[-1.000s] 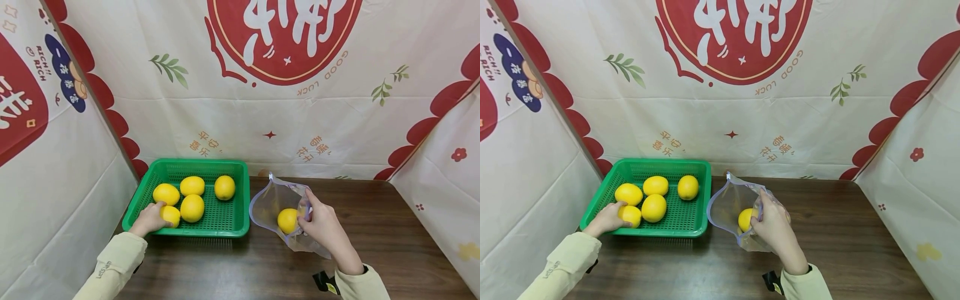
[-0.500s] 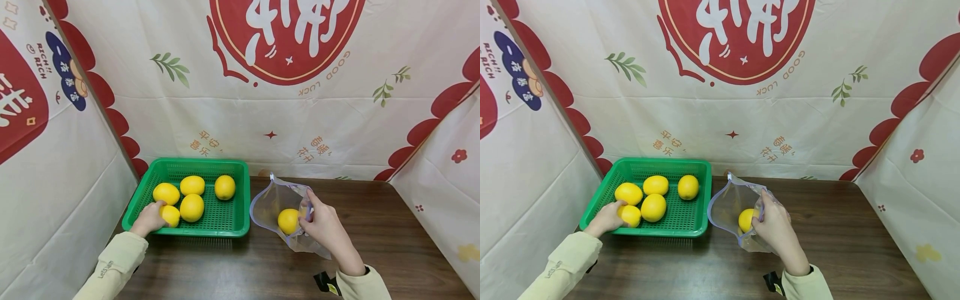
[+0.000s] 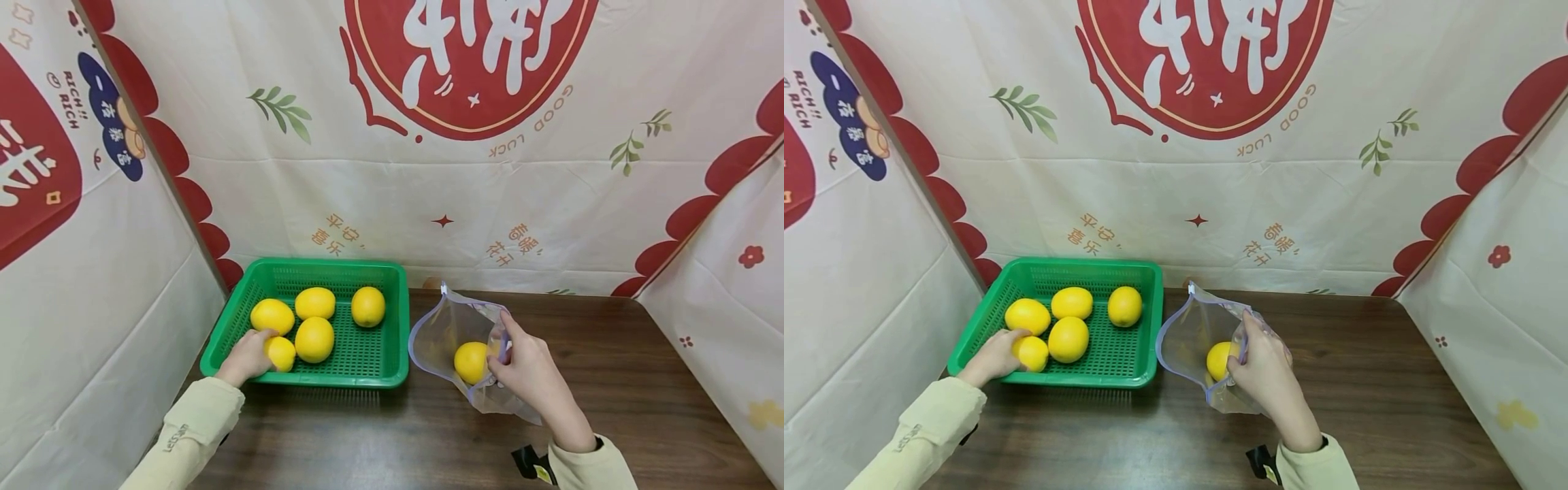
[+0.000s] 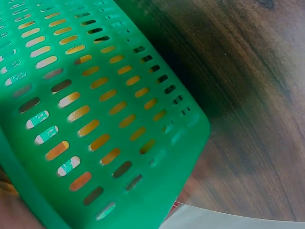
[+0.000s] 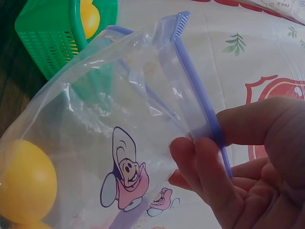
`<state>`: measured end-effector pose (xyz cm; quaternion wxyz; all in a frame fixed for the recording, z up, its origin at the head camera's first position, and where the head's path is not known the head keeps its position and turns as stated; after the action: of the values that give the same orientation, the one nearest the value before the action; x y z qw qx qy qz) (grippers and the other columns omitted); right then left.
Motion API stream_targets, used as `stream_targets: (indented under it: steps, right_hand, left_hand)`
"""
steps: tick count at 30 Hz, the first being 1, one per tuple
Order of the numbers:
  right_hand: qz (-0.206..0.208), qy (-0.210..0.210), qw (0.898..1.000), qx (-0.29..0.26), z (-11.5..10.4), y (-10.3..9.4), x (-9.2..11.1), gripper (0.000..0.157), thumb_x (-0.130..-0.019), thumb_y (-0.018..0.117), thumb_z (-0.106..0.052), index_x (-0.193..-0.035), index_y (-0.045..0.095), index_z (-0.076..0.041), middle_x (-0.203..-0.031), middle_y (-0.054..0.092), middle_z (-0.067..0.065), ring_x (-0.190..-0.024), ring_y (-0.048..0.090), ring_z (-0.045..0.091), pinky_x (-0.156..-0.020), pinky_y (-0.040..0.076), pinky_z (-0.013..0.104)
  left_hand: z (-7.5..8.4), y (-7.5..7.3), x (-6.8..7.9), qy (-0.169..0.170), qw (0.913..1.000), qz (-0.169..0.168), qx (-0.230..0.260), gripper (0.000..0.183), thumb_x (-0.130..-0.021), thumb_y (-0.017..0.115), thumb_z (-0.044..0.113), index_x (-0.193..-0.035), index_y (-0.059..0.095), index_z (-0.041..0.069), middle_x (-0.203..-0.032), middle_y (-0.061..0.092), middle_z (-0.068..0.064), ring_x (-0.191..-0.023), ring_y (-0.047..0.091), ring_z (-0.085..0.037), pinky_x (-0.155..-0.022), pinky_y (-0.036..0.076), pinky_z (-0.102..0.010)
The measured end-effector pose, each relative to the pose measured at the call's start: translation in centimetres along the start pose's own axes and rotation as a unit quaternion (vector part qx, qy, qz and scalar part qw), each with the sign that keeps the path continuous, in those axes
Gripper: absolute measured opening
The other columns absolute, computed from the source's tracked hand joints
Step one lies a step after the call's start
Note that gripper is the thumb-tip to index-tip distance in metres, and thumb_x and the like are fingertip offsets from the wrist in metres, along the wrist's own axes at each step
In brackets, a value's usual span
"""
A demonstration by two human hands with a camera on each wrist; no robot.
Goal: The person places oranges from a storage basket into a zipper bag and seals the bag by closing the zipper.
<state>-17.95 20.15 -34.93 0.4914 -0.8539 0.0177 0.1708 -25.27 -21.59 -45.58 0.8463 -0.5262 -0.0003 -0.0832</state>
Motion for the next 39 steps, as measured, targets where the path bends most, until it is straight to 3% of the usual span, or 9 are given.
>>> stream_targets:
  steps: [6,24,39]
  right_hand:
    - [-0.003,0.000,1.000,-0.004,-0.02,-0.01,0.00,0.067,-0.068,0.069,0.002,-0.126,0.039,0.017,-0.054,0.051,-0.002,-0.046,0.044,0.007,-0.043,0.039,0.020]
    - [-0.001,-0.003,1.000,-0.003,0.05,-0.06,0.07,0.066,-0.068,0.069,0.002,-0.125,0.040,0.017,-0.054,0.050,-0.002,-0.045,0.043,0.007,-0.043,0.039,0.020]
    - [-0.004,-0.005,1.000,-0.007,-0.07,-0.01,-0.09,0.066,-0.068,0.069,0.003,-0.126,0.040,0.016,-0.055,0.050,-0.001,-0.047,0.044,0.008,-0.043,0.040,0.020]
  left_hand:
    - [0.23,-0.04,0.05,0.010,0.9999,0.009,0.000,0.058,-0.064,0.077,0.004,-0.116,0.055,-0.005,-0.108,0.054,-0.025,-0.095,0.050,-0.037,-0.081,0.042,-0.050]
    - [0.05,0.23,0.17,-0.002,0.9987,0.052,0.005,0.059,-0.059,0.082,0.010,-0.112,0.058,0.003,-0.109,0.056,-0.019,-0.092,0.052,-0.034,-0.078,0.043,-0.050]
    - [0.16,0.16,0.45,-0.003,0.9945,0.100,-0.031,0.062,-0.059,0.083,0.017,-0.114,0.057,0.010,-0.117,0.051,-0.020,-0.085,0.049,-0.039,-0.059,0.045,-0.050]
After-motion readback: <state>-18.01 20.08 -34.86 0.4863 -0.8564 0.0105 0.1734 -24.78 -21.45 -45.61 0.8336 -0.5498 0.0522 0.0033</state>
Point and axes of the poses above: each hand's wrist, its own x-axis away from the middle knuckle, its own y-axis out of the palm, z = x × y, the point moved 3 cm from there along -x, towards the middle knuckle
